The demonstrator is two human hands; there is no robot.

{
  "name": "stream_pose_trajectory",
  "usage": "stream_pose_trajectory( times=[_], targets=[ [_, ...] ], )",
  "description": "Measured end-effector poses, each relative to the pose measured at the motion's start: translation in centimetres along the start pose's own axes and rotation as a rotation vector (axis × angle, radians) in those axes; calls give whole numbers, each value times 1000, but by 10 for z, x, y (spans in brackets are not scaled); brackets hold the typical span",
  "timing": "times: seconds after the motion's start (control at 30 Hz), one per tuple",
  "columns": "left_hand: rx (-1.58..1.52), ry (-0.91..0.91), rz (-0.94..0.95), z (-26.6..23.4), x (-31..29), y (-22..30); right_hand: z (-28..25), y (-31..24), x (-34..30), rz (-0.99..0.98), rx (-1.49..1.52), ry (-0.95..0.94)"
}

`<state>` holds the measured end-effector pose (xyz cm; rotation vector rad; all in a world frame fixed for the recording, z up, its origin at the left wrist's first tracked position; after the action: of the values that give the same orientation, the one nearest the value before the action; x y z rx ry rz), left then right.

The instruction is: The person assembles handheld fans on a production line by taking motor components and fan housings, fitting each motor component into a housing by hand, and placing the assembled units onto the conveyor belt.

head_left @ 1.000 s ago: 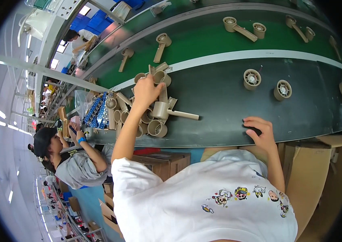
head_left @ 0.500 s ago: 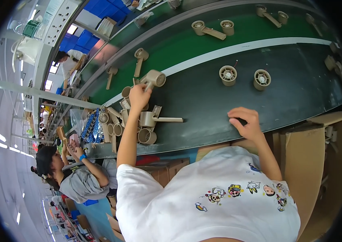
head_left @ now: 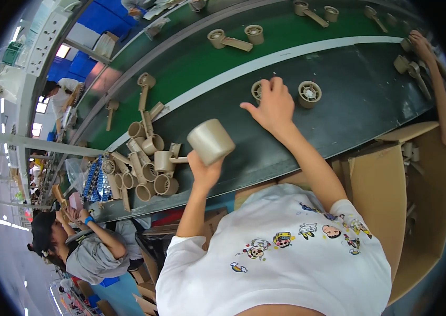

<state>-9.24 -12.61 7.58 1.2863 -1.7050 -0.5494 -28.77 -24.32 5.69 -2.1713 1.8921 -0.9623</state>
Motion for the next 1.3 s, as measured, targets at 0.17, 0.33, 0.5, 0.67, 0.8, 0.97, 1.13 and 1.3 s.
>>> stream_pose_trajectory(
  times=[0.17,0.33,0.5,0.67,0.8,0.97,1.13,1.3],
  targets=[
    [680,9,273,46,-12,29,11,12,8,-49,126,22],
    [664,-86,188,65,-29,10,3,30,-13,-179,586,-129],
    [593,-111,243,69,-30,11,-3,26,-18,-209,573,-104],
    [364,-96,153,47,-21,17,-23,15,-24,-308,418,-225],
    [158,24,134,28,-5,35,-77,-22,-36,-433,431,-117],
    [-78,-145,92,48,17,48,-99,-56,-54,-524,442,-105],
    [-978,-252,-320,64,-3,7,-102,-47,-72,-468,646,-126],
    [-1212,-318,-409,68,-16,-2,-95,-45,-80,-467,745,-82]
  ],
)
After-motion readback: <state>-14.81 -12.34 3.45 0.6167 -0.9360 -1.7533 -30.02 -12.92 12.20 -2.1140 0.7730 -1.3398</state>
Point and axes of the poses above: each hand's wrist, its own x-axis towards the middle knuckle, its own z-axis out of the palm, y = z × x, the point moved 10 cm from there along x, towards the middle knuckle, and after that the axes turned 4 degrees about -y, right-handed, at the moved point
